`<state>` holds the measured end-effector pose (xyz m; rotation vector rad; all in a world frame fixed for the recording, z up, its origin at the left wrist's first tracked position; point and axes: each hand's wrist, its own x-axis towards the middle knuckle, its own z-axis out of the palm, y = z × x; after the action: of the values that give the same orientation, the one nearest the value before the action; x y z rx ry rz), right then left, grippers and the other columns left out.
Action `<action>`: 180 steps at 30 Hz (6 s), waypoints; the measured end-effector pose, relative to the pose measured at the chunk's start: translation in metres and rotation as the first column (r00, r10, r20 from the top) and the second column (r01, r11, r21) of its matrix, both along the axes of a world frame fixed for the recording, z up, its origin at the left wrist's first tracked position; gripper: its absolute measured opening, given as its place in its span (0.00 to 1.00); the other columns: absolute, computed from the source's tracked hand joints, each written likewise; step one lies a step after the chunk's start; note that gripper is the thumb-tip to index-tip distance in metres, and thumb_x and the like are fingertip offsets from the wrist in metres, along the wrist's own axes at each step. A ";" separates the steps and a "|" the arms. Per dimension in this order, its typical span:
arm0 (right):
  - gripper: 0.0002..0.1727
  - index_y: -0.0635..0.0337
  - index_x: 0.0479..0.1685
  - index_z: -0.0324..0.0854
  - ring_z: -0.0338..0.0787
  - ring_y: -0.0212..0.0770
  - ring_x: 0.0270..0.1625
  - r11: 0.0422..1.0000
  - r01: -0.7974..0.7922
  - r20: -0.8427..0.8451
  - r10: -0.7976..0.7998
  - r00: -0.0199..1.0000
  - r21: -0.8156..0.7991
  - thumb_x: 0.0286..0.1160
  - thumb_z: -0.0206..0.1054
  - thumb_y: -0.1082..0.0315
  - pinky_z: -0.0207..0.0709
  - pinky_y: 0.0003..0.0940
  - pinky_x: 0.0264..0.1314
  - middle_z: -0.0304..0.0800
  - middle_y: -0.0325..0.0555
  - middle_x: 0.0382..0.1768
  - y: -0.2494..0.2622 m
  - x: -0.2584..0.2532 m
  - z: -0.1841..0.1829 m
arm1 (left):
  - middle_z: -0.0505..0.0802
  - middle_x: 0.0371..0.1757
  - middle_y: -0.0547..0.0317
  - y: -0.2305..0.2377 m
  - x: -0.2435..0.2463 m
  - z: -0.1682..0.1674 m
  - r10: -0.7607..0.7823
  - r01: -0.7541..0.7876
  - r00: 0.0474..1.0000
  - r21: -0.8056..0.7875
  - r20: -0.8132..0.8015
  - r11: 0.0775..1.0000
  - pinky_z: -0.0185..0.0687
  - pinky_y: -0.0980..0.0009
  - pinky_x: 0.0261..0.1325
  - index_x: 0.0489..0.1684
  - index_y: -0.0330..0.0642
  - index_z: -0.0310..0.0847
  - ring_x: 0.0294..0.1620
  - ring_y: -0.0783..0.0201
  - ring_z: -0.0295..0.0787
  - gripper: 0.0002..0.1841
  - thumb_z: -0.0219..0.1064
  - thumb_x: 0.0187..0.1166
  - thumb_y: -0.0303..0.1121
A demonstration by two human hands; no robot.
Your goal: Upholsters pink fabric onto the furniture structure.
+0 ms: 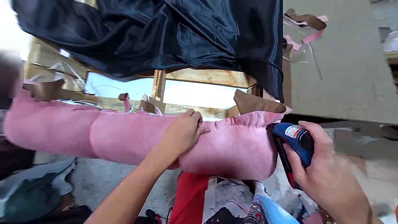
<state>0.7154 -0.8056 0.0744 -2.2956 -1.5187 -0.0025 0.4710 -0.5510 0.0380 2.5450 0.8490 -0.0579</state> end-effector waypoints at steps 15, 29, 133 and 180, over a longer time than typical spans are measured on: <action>0.39 0.49 0.92 0.53 0.92 0.58 0.27 0.993 -0.031 -0.133 0.046 0.990 0.111 0.80 0.60 0.52 0.82 0.58 0.21 0.92 0.57 0.38 -0.014 0.028 -0.018 | 0.88 0.38 0.66 0.020 -0.005 -0.001 -0.123 0.127 0.991 -0.070 0.053 0.989 0.72 0.47 0.63 0.37 0.50 0.85 0.47 0.64 0.85 0.05 0.67 0.81 0.37; 0.38 0.68 0.86 0.57 0.96 0.60 0.51 0.990 -0.139 -0.153 0.143 0.978 0.033 0.79 0.68 0.66 0.91 0.55 0.45 0.87 0.68 0.64 -0.006 0.027 0.000 | 0.92 0.42 0.62 0.009 0.061 0.028 -0.091 -0.021 0.919 -0.279 -0.384 0.960 0.68 0.42 0.67 0.45 0.52 0.90 0.51 0.58 0.86 0.21 0.71 0.76 0.59; 0.40 0.29 0.90 0.46 0.88 0.41 0.15 0.664 0.061 -0.330 -0.447 0.831 -0.745 0.84 0.67 0.58 0.89 0.44 0.15 0.88 0.41 0.28 0.241 -0.146 0.087 | 0.89 0.34 0.49 0.099 0.011 -0.030 -0.369 0.256 0.924 -0.551 -0.104 0.795 0.86 0.46 0.41 0.33 0.40 0.84 0.39 0.49 0.90 0.07 0.74 0.70 0.33; 0.43 0.13 0.92 0.46 0.88 0.54 0.16 0.932 -0.152 -0.812 -0.198 0.549 -0.330 0.87 0.65 0.65 0.89 0.56 0.14 0.88 0.57 0.52 0.118 -0.013 0.051 | 0.93 0.28 0.59 0.050 0.087 -0.055 0.221 -0.065 0.955 -0.583 0.200 0.810 0.86 0.58 0.39 0.33 0.44 0.93 0.30 0.64 0.89 0.17 0.73 0.79 0.49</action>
<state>0.7025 -0.6879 0.1250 -2.0117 -0.9772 1.3049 0.5578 -0.5013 -0.0173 1.8647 0.7746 0.0606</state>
